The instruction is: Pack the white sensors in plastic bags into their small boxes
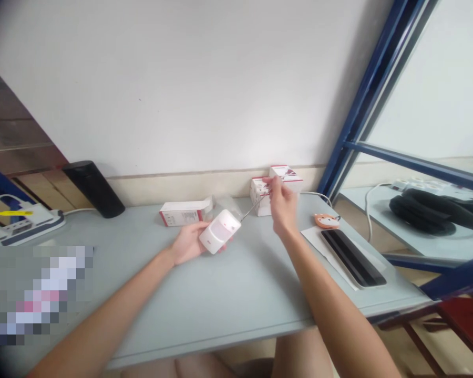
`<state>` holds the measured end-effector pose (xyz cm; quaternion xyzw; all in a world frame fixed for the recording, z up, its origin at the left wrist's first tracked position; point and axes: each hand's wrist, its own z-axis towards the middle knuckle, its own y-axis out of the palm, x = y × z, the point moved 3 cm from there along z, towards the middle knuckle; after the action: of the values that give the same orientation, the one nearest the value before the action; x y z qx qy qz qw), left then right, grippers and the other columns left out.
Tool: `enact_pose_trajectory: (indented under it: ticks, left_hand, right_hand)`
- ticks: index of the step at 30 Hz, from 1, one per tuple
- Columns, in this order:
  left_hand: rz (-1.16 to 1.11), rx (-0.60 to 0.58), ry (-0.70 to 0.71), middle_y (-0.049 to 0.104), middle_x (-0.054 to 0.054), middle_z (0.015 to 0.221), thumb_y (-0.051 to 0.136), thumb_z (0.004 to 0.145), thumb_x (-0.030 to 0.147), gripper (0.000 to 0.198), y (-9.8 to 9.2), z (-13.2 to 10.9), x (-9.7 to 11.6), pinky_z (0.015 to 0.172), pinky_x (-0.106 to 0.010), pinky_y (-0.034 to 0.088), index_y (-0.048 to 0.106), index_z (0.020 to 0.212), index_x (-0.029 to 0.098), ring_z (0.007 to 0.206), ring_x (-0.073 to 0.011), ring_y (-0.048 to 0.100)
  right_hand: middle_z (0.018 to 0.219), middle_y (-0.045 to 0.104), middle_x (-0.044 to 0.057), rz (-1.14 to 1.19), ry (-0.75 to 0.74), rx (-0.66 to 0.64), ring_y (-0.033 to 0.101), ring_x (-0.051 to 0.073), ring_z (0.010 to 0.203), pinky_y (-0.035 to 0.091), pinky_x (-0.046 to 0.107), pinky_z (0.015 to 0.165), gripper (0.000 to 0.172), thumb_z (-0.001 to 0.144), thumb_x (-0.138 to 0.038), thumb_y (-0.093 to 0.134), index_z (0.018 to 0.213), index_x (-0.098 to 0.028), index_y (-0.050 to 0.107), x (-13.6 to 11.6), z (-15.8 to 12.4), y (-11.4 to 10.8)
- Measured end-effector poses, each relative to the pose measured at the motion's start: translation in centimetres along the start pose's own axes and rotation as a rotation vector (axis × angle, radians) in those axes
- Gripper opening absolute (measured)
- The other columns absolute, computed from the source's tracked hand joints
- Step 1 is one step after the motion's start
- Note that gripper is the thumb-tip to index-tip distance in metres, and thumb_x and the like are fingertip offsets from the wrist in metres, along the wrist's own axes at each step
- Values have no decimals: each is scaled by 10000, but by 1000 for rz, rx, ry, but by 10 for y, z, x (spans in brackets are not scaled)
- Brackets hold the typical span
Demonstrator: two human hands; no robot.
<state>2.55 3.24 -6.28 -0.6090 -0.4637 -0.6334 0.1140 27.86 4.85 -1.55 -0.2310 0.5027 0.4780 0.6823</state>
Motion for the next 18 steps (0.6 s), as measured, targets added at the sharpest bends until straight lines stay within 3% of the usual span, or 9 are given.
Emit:
enact_pose_trajectory:
  ticks: [3,8,11,14,18]
  left_hand:
    - [47,-101,-40,759,-218,1146,512,1002,401,449,-2,-6,6,807,-391,514,690,1288,105,864,-295,735]
    - [74,-189,-108,734,-217,1235,499,1033,395,462,-18,-13,7,878,-398,512,634,1386,130,960,-300,739]
    - [62,-180,-128,724,-214,1265,517,1029,393,477,-26,-15,5,900,-410,515,598,1430,149,988,-305,743]
    - [48,-144,-138,729,-220,1247,527,1024,410,479,-28,-16,3,889,-402,519,619,1402,132,974,-302,744]
    - [17,-89,-164,739,-235,1208,541,1013,416,462,-28,-16,5,859,-380,521,668,1318,93,941,-288,744]
  right_hand:
    - [621,362,-56,107,-40,128,257,87,505,211,262,458,652,867,-787,591,955,-168,776,-6,14,-16]
    - [629,398,-60,187,-50,205,246,64,479,211,247,434,646,836,-821,600,825,-181,684,-3,29,-33]
    - [629,410,-64,174,-51,283,232,64,473,205,249,430,635,830,-830,588,754,-200,595,2,37,-47]
    - [604,401,-65,140,-62,330,250,63,471,196,250,433,624,836,-802,601,739,-186,613,4,40,-54]
    - [583,406,-84,179,-51,321,295,60,476,197,222,440,546,804,-710,708,872,-169,667,7,36,-49]
